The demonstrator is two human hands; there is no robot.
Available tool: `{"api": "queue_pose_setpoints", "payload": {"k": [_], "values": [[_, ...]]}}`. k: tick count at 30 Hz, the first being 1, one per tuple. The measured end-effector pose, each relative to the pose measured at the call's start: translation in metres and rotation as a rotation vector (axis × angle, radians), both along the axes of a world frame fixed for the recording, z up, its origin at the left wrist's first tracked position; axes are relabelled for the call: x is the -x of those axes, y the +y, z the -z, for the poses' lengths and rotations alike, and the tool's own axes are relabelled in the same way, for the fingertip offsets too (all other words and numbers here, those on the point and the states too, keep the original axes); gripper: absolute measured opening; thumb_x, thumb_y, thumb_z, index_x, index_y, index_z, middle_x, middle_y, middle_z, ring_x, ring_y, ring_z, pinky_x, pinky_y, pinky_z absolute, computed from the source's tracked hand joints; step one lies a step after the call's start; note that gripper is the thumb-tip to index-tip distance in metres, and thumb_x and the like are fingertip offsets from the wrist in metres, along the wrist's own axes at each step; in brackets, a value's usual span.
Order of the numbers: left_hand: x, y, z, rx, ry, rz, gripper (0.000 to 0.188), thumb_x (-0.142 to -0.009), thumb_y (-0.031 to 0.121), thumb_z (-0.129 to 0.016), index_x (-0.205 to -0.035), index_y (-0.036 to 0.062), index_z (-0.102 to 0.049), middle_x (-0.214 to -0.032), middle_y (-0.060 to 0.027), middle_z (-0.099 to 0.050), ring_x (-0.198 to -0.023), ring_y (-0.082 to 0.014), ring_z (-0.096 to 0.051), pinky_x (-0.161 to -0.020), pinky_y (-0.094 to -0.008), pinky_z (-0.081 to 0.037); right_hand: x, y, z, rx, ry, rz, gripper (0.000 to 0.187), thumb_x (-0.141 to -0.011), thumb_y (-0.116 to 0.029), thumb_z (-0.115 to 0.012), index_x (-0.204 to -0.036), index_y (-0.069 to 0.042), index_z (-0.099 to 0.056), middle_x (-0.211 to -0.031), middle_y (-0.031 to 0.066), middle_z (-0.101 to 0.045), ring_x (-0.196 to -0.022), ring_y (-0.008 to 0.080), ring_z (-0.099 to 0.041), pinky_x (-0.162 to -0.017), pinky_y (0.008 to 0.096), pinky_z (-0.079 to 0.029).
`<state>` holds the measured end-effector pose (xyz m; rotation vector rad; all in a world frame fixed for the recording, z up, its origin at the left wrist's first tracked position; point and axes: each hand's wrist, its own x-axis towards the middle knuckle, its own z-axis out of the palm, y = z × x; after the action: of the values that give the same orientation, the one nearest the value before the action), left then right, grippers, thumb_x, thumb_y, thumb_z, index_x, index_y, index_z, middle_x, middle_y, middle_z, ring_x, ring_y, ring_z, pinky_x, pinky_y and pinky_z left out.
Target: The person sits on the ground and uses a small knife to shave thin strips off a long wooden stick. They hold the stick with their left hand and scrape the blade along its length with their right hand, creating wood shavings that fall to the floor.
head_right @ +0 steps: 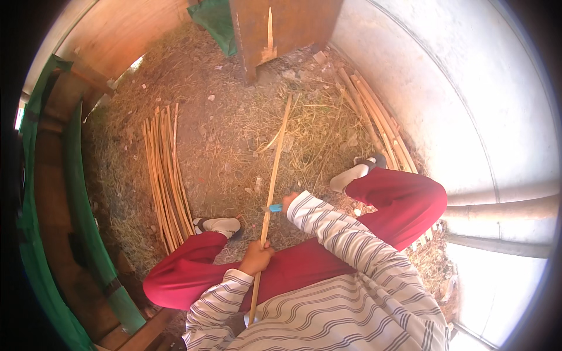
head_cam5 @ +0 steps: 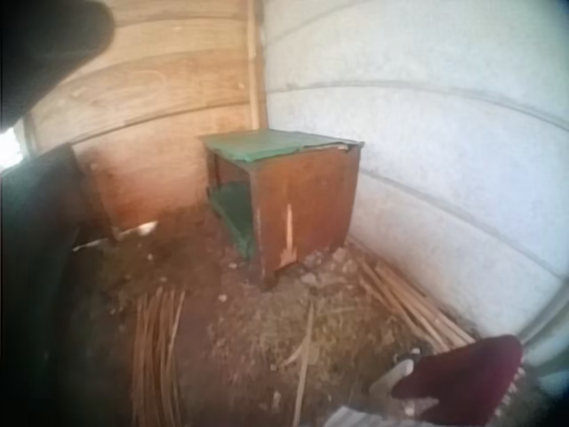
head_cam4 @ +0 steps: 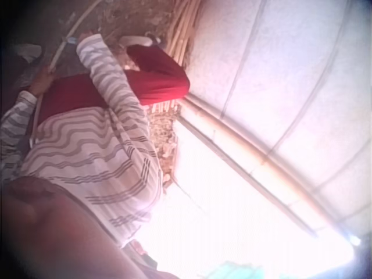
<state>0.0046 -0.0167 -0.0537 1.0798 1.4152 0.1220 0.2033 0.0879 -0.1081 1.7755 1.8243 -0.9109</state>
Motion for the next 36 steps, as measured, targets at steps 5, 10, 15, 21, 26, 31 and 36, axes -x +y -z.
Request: {"api": "queue_pose_setpoints", "payload": {"k": [5,10,15,21,26,31,36], "values": [[0.002,0.003,-0.010,0.075,-0.053,-0.058,0.015,-0.079,0.013,-0.064,-0.074,0.0034,-0.053,-0.059,-0.0067,-0.053,-0.052,-0.0178,-0.053,-0.051,-0.0357,-0.042,0.008,0.003,-0.037,0.042,-0.029,-0.006,0.030,-0.090,-0.027,-0.057,-0.110,-0.010,-0.072,-0.101,0.0192,-0.072,-0.098,0.0357,-0.070,-0.085,0.0471,-0.056],[0.001,0.005,-0.013,0.164,-0.134,-0.129,0.016,-0.080,0.008,-0.062,-0.076,0.0088,-0.046,-0.059,-0.0017,-0.049,-0.047,-0.0113,-0.047,-0.041,-0.0294,-0.035,0.005,0.003,-0.033,-0.002,-0.004,0.004,0.026,-0.085,-0.024,-0.062,-0.102,-0.008,-0.073,-0.090,0.0210,-0.071,-0.089,0.0365,-0.071,-0.080,0.0487,-0.057],[0.000,0.003,-0.007,0.032,-0.022,-0.051,0.018,-0.078,0.013,-0.065,-0.071,0.0044,-0.051,-0.059,-0.0075,-0.053,-0.053,-0.0177,-0.052,-0.052,-0.0361,-0.042,0.006,0.004,-0.027,-0.003,-0.031,-0.014,0.026,-0.085,-0.026,-0.064,-0.100,-0.007,-0.074,-0.090,0.0199,-0.072,-0.087,0.0360,-0.071,-0.080,0.0479,-0.057],[0.000,0.000,-0.005,-0.017,-0.021,-0.059,0.018,-0.078,0.012,-0.065,-0.070,0.0042,-0.051,-0.057,-0.0077,-0.052,-0.050,-0.0186,-0.051,-0.049,-0.0369,-0.041,0.004,0.004,-0.021,-0.003,-0.018,-0.005,0.026,-0.086,-0.026,-0.063,-0.100,-0.007,-0.074,-0.090,0.0192,-0.072,-0.087,0.0361,-0.071,-0.079,0.0476,-0.057],[0.004,0.010,-0.012,0.293,-0.187,-0.193,0.018,-0.077,0.009,-0.065,-0.070,0.0034,-0.050,-0.057,-0.0075,-0.050,-0.045,-0.0178,-0.049,-0.043,-0.0360,-0.037,0.008,0.007,-0.024,0.003,-0.040,0.029,0.031,-0.088,-0.028,-0.059,-0.109,-0.009,-0.073,-0.103,0.0185,-0.072,-0.098,0.0355,-0.070,-0.087,0.0468,-0.055],[0.002,0.003,-0.002,0.010,-0.031,-0.039,0.017,-0.077,0.009,-0.064,-0.071,0.0027,-0.050,-0.059,-0.0085,-0.051,-0.045,-0.0184,-0.051,-0.043,-0.0369,-0.037,0.006,0.010,-0.028,0.042,-0.031,-0.007,0.031,-0.089,-0.026,-0.058,-0.109,-0.009,-0.073,-0.104,0.0188,-0.072,-0.100,0.0357,-0.070,-0.088,0.0465,-0.055],[0.005,-0.005,0.016,-0.170,0.035,0.063,0.015,-0.078,0.009,-0.064,-0.073,0.0031,-0.051,-0.060,-0.0076,-0.052,-0.045,-0.0180,-0.051,-0.042,-0.0357,-0.037,0.005,0.007,-0.029,0.013,-0.019,0.000,0.030,-0.086,-0.026,-0.060,-0.106,-0.008,-0.073,-0.100,0.0194,-0.072,-0.096,0.0364,-0.070,-0.085,0.0468,-0.056]]}}
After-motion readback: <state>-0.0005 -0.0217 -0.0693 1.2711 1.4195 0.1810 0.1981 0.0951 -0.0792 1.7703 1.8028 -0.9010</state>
